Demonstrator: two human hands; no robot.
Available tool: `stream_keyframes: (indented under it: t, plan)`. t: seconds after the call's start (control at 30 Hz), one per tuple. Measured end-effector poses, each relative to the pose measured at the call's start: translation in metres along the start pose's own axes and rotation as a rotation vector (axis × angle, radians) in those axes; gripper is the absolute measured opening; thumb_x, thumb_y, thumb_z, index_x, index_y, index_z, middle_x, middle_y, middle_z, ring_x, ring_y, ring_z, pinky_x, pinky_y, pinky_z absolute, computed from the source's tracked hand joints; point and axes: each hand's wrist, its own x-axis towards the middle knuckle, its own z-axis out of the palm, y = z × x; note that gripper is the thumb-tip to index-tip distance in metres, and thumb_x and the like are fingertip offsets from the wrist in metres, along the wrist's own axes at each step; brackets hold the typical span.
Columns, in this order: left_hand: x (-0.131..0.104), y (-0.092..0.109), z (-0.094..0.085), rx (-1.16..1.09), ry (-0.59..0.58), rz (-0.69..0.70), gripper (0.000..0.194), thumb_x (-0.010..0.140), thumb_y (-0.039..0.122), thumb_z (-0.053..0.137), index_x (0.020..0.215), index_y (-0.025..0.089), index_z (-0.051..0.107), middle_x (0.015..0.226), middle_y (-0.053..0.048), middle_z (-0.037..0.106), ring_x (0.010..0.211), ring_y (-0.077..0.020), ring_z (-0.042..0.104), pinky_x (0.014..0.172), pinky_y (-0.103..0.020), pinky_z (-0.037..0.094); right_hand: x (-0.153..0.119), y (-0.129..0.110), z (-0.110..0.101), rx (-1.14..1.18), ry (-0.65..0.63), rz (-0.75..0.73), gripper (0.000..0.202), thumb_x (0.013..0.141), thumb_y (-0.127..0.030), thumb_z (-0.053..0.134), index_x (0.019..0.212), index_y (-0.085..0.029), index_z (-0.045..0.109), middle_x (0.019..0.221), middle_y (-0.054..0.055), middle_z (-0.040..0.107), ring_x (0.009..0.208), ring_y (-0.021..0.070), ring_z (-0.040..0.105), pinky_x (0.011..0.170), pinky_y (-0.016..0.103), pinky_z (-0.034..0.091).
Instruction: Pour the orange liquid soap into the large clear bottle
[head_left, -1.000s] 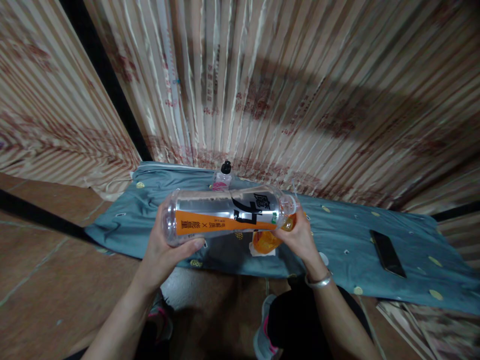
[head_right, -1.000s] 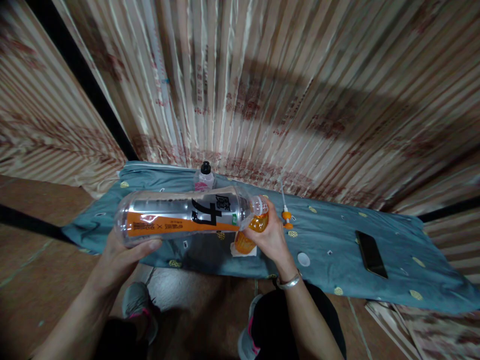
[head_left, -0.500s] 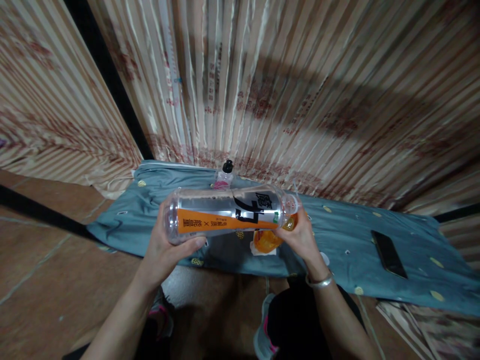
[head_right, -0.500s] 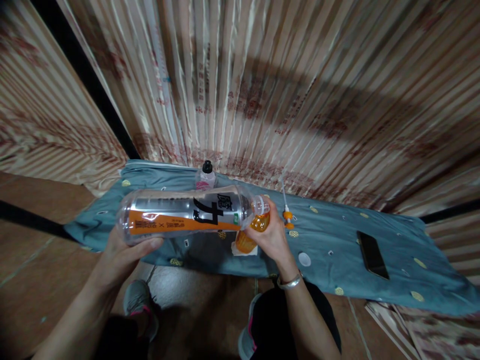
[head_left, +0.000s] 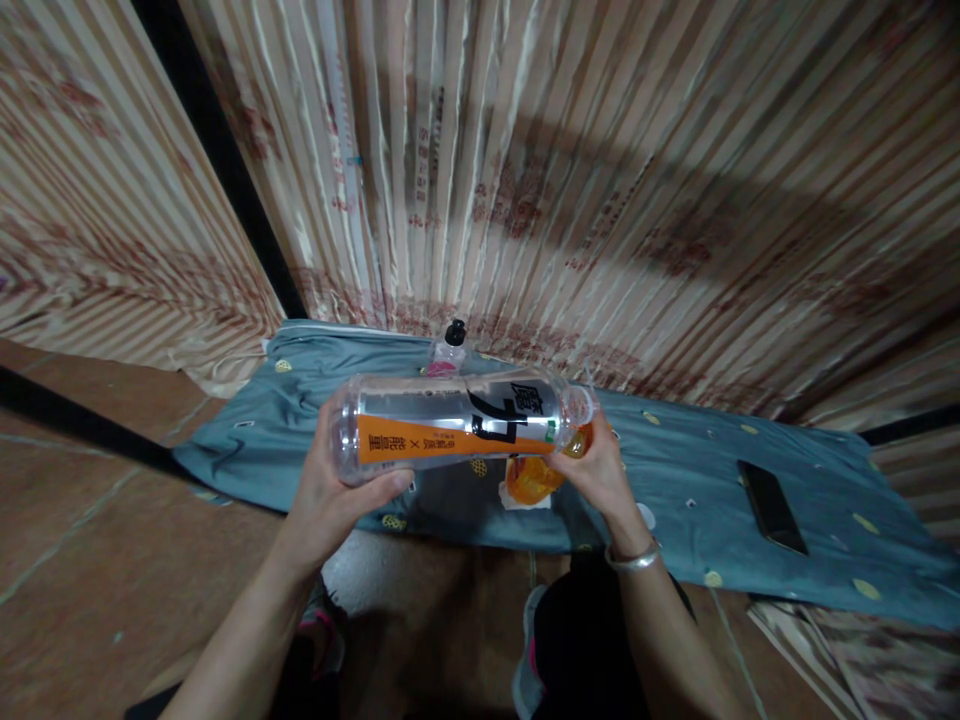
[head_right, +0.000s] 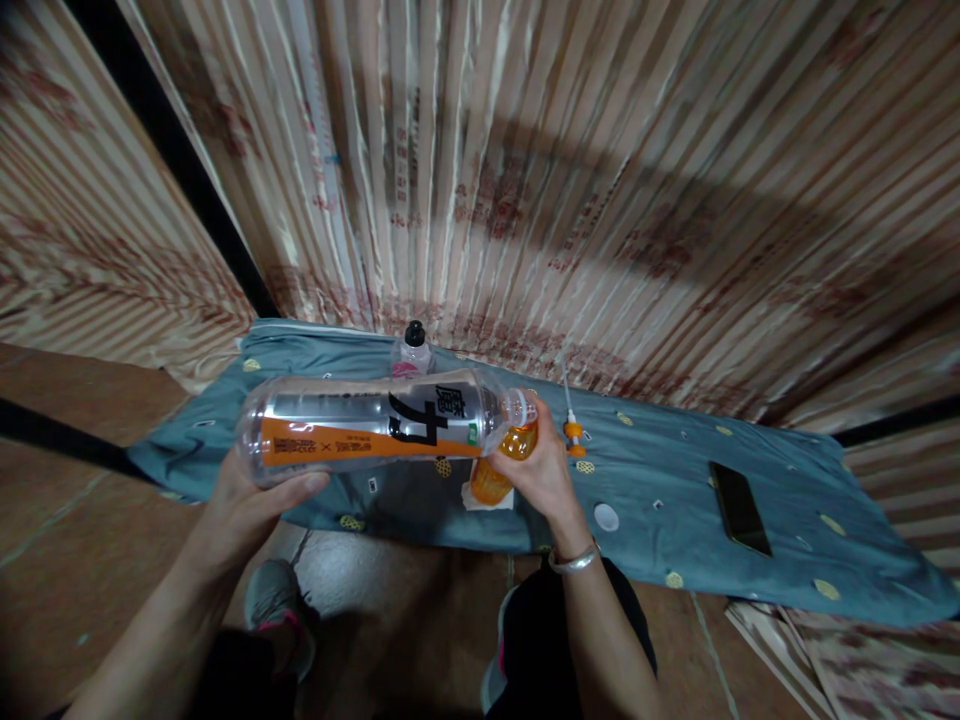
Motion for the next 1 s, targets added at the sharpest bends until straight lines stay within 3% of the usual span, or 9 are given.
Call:
stream_keyframes:
  t: [0.17,0.27,0.53,0.73,1.0]
  plan:
    - [-0.0008,-0.0019,-0.002,-0.001,-0.02,-0.005,0.095,0.054,0.037,0.096,0.139,0.022,0.056,0.139,-0.014,0.068,0.136,-0.0452,0.06,0.11,-0.055,0.056,0.0002,0.0007,-0.001,-0.011,-0.004,-0.001,0.074,0.067,-0.038,0.087,0.134,-0.023,0.06,0.127,0.011,0.076,0.111,0.0319,0.074,0.104,0.049,0.058]
    - [-0.0016,-0.0044,-0.0035,-0.008,-0.042,-0.027,0.095,0.058,0.037,0.096,0.143,0.023,0.054,0.143,-0.013,0.066,0.138,-0.043,0.06,0.113,-0.053,0.054,0.0001,0.0007,-0.0017,-0.013,-0.006,0.006,0.075,0.066,-0.036,0.086,0.136,-0.023,0.06,0.127,0.011,0.076,0.112,0.0326,0.074,0.105,0.05,0.058]
    - [-0.0024,-0.0046,-0.0036,-0.001,-0.009,-0.033,0.096,0.055,0.037,0.098,0.14,0.024,0.056,0.123,-0.01,0.074,0.128,-0.0422,0.067,0.097,-0.048,0.064,-0.0004,-0.0018,-0.0016,0.009,-0.008,0.032,0.077,0.065,-0.038,0.087,0.136,-0.024,0.059,0.126,0.01,0.076,0.11,0.0317,0.074,0.103,0.049,0.058]
    - [-0.0028,-0.0066,-0.0041,-0.003,-0.052,-0.017,0.099,0.06,0.038,0.097,0.147,0.023,0.052,0.127,-0.01,0.073,0.132,-0.0417,0.065,0.103,-0.047,0.062,0.0001,-0.002,-0.0014,0.026,-0.004,0.03,0.078,0.065,-0.039,0.088,0.136,-0.023,0.06,0.121,0.009,0.077,0.106,0.0307,0.074,0.101,0.049,0.058]
    - [-0.0013,-0.0046,-0.0014,-0.002,-0.012,0.009,0.095,0.056,0.038,0.097,0.14,0.022,0.057,0.125,-0.01,0.074,0.128,-0.0421,0.067,0.095,-0.045,0.065,0.0015,-0.0038,-0.0017,0.021,-0.008,0.022,0.077,0.066,-0.034,0.085,0.137,-0.023,0.06,0.123,0.009,0.076,0.108,0.0309,0.074,0.103,0.05,0.058]
